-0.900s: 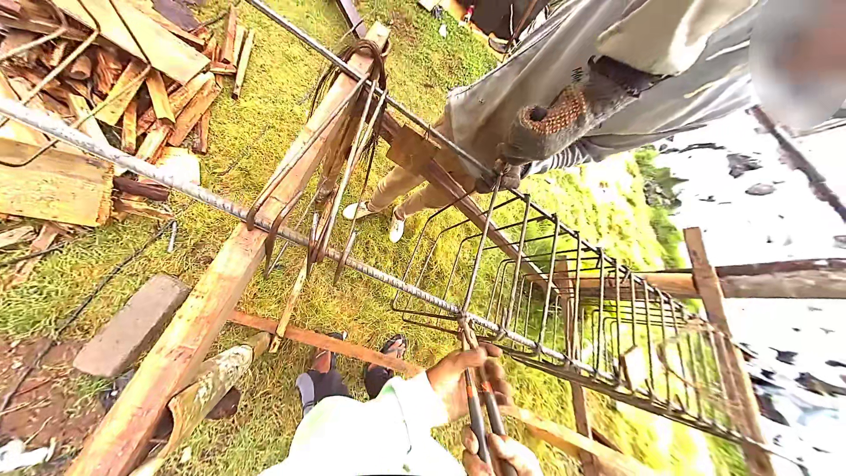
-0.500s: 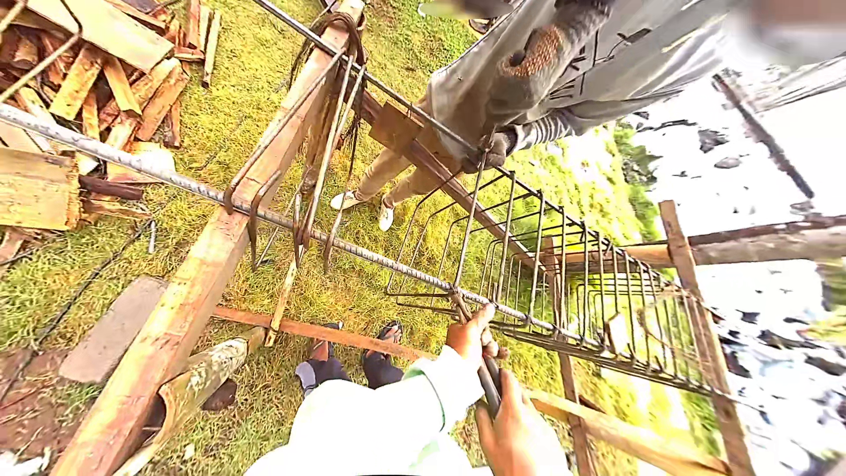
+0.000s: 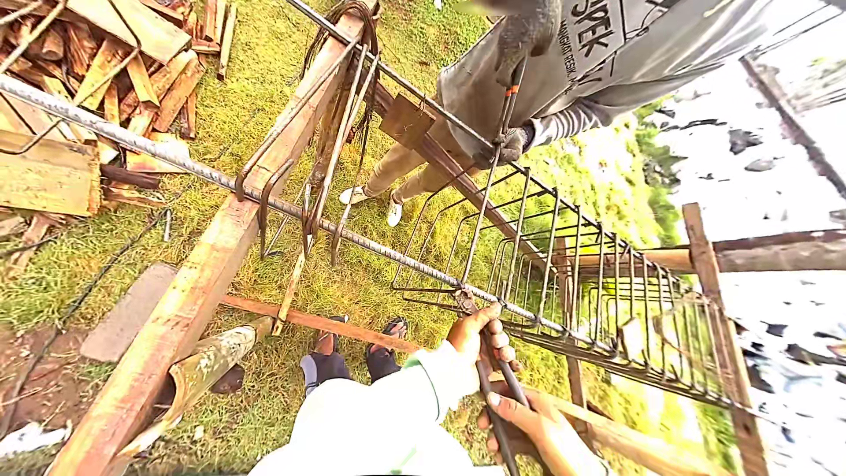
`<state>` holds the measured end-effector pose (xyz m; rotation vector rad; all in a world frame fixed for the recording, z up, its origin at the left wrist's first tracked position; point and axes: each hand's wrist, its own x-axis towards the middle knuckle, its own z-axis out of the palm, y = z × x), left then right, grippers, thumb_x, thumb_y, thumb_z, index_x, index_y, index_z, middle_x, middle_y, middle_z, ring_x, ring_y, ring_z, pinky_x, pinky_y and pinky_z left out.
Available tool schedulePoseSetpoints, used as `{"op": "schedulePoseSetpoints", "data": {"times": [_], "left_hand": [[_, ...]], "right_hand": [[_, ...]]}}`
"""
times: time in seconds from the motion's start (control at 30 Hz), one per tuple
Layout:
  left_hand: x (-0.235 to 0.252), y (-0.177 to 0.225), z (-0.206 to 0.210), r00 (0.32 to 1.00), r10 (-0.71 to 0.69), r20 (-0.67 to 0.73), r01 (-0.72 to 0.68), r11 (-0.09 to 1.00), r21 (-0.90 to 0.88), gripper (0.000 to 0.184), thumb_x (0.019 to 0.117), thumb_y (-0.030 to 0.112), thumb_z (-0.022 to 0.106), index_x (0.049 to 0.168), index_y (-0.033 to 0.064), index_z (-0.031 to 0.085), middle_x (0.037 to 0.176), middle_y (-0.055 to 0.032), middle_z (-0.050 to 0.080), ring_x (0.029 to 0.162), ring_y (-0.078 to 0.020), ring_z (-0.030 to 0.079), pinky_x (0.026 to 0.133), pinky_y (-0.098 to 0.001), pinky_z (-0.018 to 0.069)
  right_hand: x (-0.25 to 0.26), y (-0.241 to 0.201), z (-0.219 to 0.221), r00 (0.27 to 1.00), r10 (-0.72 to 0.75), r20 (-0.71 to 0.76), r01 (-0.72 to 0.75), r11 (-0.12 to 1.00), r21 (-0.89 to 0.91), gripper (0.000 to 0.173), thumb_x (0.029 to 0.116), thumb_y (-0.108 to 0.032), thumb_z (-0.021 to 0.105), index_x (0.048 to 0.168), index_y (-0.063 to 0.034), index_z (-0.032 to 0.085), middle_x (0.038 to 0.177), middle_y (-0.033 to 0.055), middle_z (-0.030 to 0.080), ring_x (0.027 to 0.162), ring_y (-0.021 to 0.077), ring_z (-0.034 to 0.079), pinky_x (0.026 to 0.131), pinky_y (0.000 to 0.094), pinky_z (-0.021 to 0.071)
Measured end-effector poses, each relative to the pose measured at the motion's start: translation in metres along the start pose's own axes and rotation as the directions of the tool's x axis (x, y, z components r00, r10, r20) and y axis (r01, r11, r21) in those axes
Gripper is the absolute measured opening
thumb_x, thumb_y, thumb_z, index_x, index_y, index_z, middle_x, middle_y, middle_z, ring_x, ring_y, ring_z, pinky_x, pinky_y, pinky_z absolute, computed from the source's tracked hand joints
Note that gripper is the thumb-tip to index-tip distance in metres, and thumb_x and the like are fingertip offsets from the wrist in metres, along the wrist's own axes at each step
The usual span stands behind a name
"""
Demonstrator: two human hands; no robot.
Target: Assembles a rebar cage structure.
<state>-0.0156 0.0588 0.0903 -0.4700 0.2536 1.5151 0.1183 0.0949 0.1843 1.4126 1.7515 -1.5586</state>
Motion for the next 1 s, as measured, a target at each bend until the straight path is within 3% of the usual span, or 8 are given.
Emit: {"op": "schedulePoseSetpoints", "data": {"times": [0.1,0.27,0.4,0.53,0.63,0.7,0.8,1.0], "left_hand": [[0.0,-0.003,0.017,0.992,0.052,-0.116,-0.059,0.997,-0.057,0.041,0.1105,0.034,0.044,0.076,0.0131,0.045,0.054,0.0024,0.045,0.044,-0.0111,0.051,0.049,-0.0277,0.0525],[0.005,-0.002,0.039,0.916,0.058,-0.397,-0.061,0.998,0.004,0.038,0.1091,0.033,0.049,0.079,0.0099,0.043,0.051,0.0008,0.04,0.037,-0.0105,0.046,0.039,-0.0261,0.0483],[-0.005,-0.012,0.032,0.892,0.165,-0.421,-0.108,0.982,0.156,0.023,0.1036,0.024,0.062,0.106,0.0019,0.054,0.069,-0.0041,0.049,0.05,-0.0141,0.053,0.048,-0.0289,0.0536],[-0.003,0.0,0.003,0.988,0.079,-0.133,-0.067,0.993,0.096,0.028,0.1092,0.028,0.048,0.094,0.0059,0.056,0.077,-0.0078,0.067,0.067,-0.0196,0.069,0.066,-0.0351,0.0614],[0.006,-0.005,0.008,0.961,0.169,-0.22,-0.152,0.984,0.092,0.029,0.108,0.022,0.051,0.084,0.007,0.051,0.061,-0.0032,0.056,0.05,-0.0144,0.06,0.053,-0.03,0.0575],[0.011,-0.01,0.017,0.93,0.23,-0.286,-0.222,0.973,0.061,0.027,0.1067,0.019,0.054,0.085,0.0032,0.053,0.06,-0.0056,0.056,0.048,-0.016,0.06,0.051,-0.0312,0.0578],[0.011,-0.012,0.027,0.92,0.212,-0.33,-0.214,0.976,0.031,0.03,0.1067,0.023,0.055,0.084,0.0028,0.053,0.06,-0.0061,0.057,0.048,-0.0157,0.061,0.051,-0.0303,0.0579],[-0.006,-0.01,0.024,0.946,0.115,-0.302,-0.116,0.993,0.013,0.027,0.1068,0.026,0.053,0.084,0.0119,0.047,0.058,0.0006,0.046,0.049,-0.0126,0.051,0.056,-0.0308,0.0549]], "right_hand": [[-0.027,-0.022,0.032,0.887,-0.253,-0.385,-0.143,0.643,-0.752,0.093,0.0807,-0.039,0.085,0.151,0.0039,0.041,0.121,0.0247,0.066,0.103,0.042,0.068,0.083,0.0589,0.0563],[-0.007,-0.039,0.028,0.892,-0.023,-0.452,-0.379,0.511,-0.772,0.077,0.0792,-0.018,0.076,0.146,-0.0043,0.041,0.113,0.0236,0.068,0.096,0.042,0.071,0.08,0.0587,0.0565],[0.01,-0.002,-0.022,0.987,0.038,0.157,-0.038,0.999,-0.005,0.049,0.068,-0.011,0.065,0.115,-0.0141,0.052,0.071,0.0011,0.055,0.05,0.012,0.051,0.042,0.0292,0.0426],[0.035,0.043,-0.018,0.816,-0.193,0.545,-0.23,0.756,0.612,0.036,0.0823,-0.014,0.07,0.114,-0.014,0.054,0.078,-0.0019,0.059,0.054,0.0079,0.059,0.048,0.0238,0.0537],[0.001,0.003,-0.004,0.997,-0.047,-0.063,0.036,0.984,-0.173,0.045,0.0892,-0.024,0.069,0.129,-0.0047,0.058,0.091,0.0083,0.071,0.074,0.0198,0.07,0.067,0.0374,0.0611],[-0.024,-0.017,0.016,0.928,-0.235,-0.287,-0.039,0.708,-0.705,0.088,0.0844,-0.035,0.083,0.153,0.0015,0.041,0.122,0.0228,0.068,0.108,0.0391,0.068,0.092,0.057,0.0548],[-0.019,-0.011,0.044,0.738,-0.539,-0.407,-0.312,0.263,-0.913,0.101,0.0662,-0.029,0.094,0.148,0.0066,0.047,0.113,0.0288,0.065,0.096,0.0464,0.069,0.07,0.0561,0.0568],[0.007,-0.016,-0.009,0.992,0.087,-0.094,-0.119,0.897,-0.426,0.078,0.0601,-0.019,0.077,0.133,-0.007,0.05,0.093,0.0115,0.064,0.079,0.0255,0.064,0.065,0.047,0.0538]]}}
